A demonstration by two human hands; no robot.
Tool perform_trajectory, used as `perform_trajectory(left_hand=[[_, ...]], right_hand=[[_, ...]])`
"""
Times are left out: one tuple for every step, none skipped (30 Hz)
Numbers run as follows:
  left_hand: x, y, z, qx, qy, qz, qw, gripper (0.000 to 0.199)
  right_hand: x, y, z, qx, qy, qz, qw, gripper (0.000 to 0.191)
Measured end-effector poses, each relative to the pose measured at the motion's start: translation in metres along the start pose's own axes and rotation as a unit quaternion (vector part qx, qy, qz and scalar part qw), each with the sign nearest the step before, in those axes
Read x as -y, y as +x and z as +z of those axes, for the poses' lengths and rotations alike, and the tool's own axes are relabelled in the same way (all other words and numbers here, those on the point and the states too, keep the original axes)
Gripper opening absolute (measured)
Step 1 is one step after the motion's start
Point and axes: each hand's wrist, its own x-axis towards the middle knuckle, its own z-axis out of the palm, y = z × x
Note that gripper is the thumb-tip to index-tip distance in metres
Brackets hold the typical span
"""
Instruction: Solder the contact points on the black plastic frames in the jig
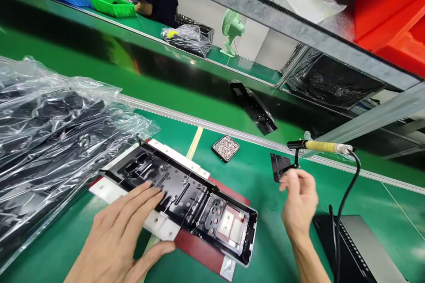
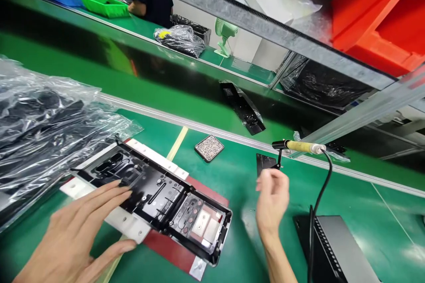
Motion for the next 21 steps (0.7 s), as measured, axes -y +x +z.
perform_trajectory(left_hand=[[-0.004,0.014,0.000,0.003,0.021,0.047,0.999,0.091],[-0.007,0.027,0.001,0.009,0.037,0.086,0.996,0.100],[-0.010,0.038,0.002,0.019,0.046,0.114,0.992,0.107],[-0.013,0.046,0.003,0.026,0.052,0.132,0.990,0.113],[-0.015,0.052,0.005,0.032,0.054,0.142,0.988,0.117],[-0.017,0.056,0.008,0.038,0.054,0.146,0.987,0.119],[-0.019,0.058,0.011,0.043,0.052,0.146,0.987,0.121],[-0.019,0.059,0.014,0.048,0.049,0.143,0.987,0.121],[-0.019,0.059,0.017,0.052,0.045,0.139,0.988,0.121],[-0.019,0.059,0.019,0.056,0.043,0.135,0.988,0.120],[-0.019,0.058,0.021,0.058,0.044,0.133,0.988,0.120],[-0.018,0.057,0.023,0.059,0.048,0.135,0.988,0.120],[-0.017,0.056,0.024,0.059,0.053,0.140,0.987,0.120],[-0.017,0.056,0.024,0.057,0.059,0.148,0.986,0.121],[-0.016,0.055,0.025,0.053,0.067,0.156,0.984,0.121],[-0.016,0.055,0.025,0.049,0.074,0.163,0.983,0.121],[-0.016,0.056,0.025,0.042,0.081,0.170,0.981,0.121],[-0.016,0.056,0.026,0.035,0.086,0.177,0.980,0.120],[-0.016,0.057,0.026,0.028,0.089,0.181,0.979,0.119],[-0.017,0.057,0.026,0.022,0.090,0.185,0.978,0.119],[-0.017,0.058,0.026,0.020,0.089,0.187,0.978,0.119]], right_hand=[[-0.008,0.008,-0.009,-0.045,0.012,0.003,0.999,0.037],[-0.014,0.017,-0.016,-0.082,0.021,0.002,0.996,0.044],[-0.018,0.027,-0.021,-0.116,0.025,-0.005,0.993,0.053],[-0.021,0.038,-0.023,-0.139,0.018,-0.014,0.990,0.062],[-0.021,0.048,-0.024,-0.155,0.004,-0.028,0.988,0.071],[-0.021,0.059,-0.022,-0.162,-0.011,-0.044,0.986,0.078],[-0.019,0.069,-0.020,-0.162,-0.022,-0.061,0.985,0.082],[-0.017,0.078,-0.017,-0.159,-0.027,-0.080,0.984,0.082],[-0.014,0.085,-0.013,-0.154,-0.025,-0.099,0.983,0.080],[-0.012,0.092,-0.008,-0.150,-0.019,-0.115,0.982,0.077],[-0.010,0.097,-0.004,-0.148,-0.014,-0.131,0.980,0.075],[-0.009,0.102,-0.001,-0.147,-0.010,-0.145,0.978,0.072],[-0.009,0.106,0.002,-0.150,-0.010,-0.158,0.976,0.067],[-0.010,0.109,0.004,-0.154,-0.014,-0.173,0.973,0.061],[-0.010,0.112,0.006,-0.160,-0.022,-0.188,0.969,0.052],[-0.012,0.116,0.006,-0.166,-0.030,-0.204,0.964,0.043],[-0.013,0.119,0.006,-0.172,-0.039,-0.220,0.959,0.036],[-0.014,0.123,0.006,-0.179,-0.047,-0.235,0.954,0.031],[-0.014,0.127,0.005,-0.185,-0.053,-0.251,0.949,0.029],[-0.013,0.131,0.004,-0.189,-0.057,-0.265,0.944,0.029],[-0.010,0.135,0.004,-0.193,-0.058,-0.279,0.939,0.029]])
